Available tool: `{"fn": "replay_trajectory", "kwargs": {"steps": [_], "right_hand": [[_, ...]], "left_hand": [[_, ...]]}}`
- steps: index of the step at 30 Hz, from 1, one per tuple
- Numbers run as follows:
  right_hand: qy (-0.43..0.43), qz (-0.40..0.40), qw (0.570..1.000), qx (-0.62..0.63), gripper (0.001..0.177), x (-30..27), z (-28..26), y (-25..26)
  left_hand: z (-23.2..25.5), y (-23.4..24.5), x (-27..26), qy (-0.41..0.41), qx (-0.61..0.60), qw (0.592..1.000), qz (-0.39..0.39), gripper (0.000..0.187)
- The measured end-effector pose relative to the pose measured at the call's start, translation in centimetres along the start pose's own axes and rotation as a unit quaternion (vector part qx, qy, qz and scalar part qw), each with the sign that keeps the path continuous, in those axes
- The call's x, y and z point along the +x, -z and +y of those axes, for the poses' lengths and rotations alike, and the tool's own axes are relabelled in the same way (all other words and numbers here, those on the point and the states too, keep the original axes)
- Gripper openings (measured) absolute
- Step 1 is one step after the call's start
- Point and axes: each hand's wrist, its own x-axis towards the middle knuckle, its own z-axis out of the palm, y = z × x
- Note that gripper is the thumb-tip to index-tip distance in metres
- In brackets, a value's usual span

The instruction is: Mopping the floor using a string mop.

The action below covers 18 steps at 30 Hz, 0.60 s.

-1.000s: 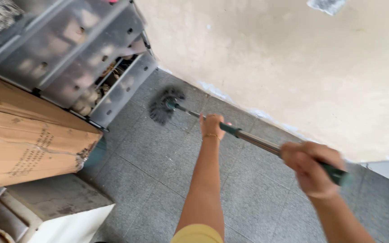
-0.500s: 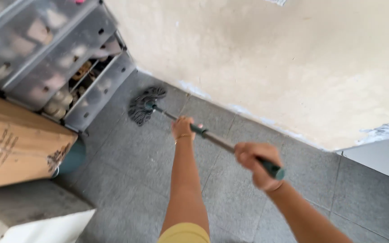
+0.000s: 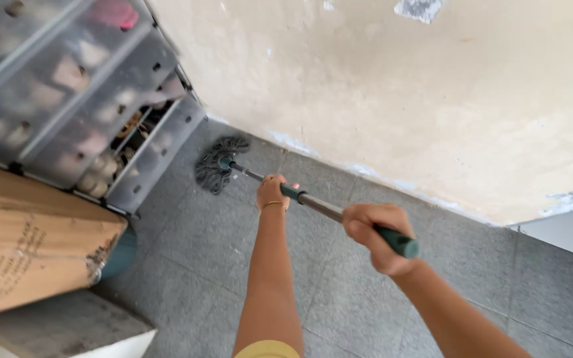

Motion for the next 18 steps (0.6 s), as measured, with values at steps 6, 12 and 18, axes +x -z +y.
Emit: {"fn": "replay_trajectory", "kwargs": {"steps": [6,12,18], "right_hand": [[0.021,-0.019,1.000,0.006,0.024,5.1,6.0,-5.8],[0.000,-0.059,0.998,-0.002,0.026,7.7,11.0,-11.4],[0.004,-0.108,0.994,-0.015,0.025,7.1,10.7,-5.3]], "left_hand": [[-7.8,-0.1,5.3,-0.072,-0.108,0.985,0.115,0.037],[-10.9,6.0,6.5,0.042,-0.031,0.998,0.023,0.063],[-8.5,5.2,5.5,-0.100,0.075,0.991,0.042,0.053]]}}
